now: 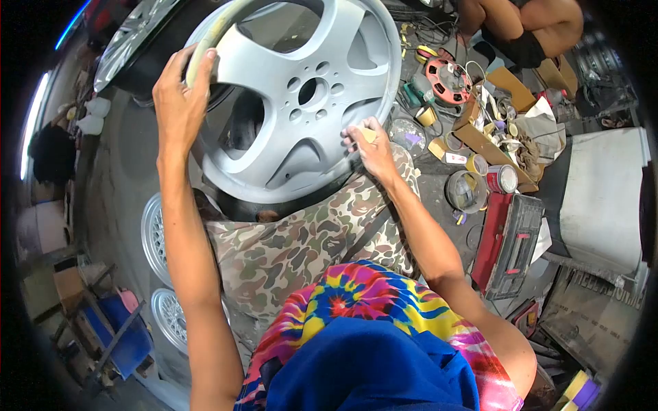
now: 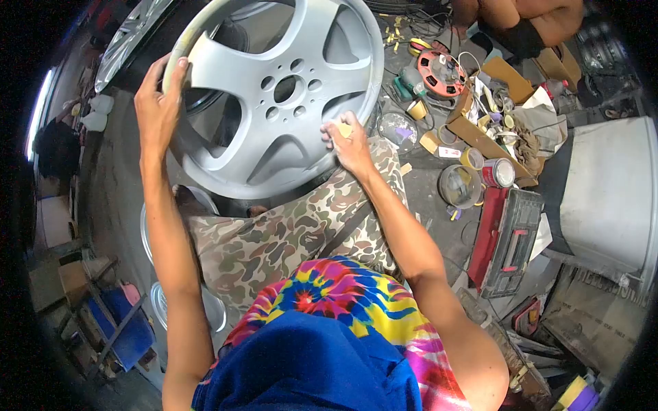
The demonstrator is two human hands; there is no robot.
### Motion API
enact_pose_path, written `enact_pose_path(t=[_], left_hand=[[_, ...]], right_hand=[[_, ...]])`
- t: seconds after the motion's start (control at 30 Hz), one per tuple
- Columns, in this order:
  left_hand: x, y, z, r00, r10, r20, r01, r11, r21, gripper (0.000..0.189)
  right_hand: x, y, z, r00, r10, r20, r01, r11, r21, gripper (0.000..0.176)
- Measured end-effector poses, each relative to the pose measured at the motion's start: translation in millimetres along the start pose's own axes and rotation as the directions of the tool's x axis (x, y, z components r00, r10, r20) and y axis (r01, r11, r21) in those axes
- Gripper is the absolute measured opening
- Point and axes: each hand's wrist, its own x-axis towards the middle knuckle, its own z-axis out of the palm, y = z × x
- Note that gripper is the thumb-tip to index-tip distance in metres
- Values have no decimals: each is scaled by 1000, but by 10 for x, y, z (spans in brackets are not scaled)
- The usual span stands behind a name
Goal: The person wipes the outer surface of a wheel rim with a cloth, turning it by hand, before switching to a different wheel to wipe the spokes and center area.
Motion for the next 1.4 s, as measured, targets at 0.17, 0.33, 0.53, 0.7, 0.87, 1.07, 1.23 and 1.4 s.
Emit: enact_pose_path(t=[0.17,0.33,0.53,0.7,0.87,1.07,1.23,1.4], left_hand=[[-6,-37,52,998,-60,36,59,998,37,45],[-2,38,51,989,-139,46,139,990,9,41],[17,-28,61,995,-80,55,78,997,25,45],[7,-100,89,999,-35,34,35,999,-6,44],[8,-148,114,1000,30,8,-29,999,-26,44],[2,-88,92,1000,16,15,-15,998,-56,41],[20,-96,97,1000,25,-2,-25,998,-63,39],[6,-85,93,1000,30,-10,-30,997,-70,38]], right_hand=[[51,60,35,979,-188,-79,138,896,-422,40],[70,-61,180,965,-262,27,240,832,-499,27],[426,-118,456,993,-81,-85,87,994,62,19],[557,-206,499,981,114,-156,-135,982,-134,23],[768,-570,439,819,-567,86,433,513,-741,32],[692,-523,469,986,123,-109,-157,906,-394,27],[1022,-689,365,576,-622,530,745,132,-654,17],[1017,-701,370,545,-618,566,791,157,-591,21]])
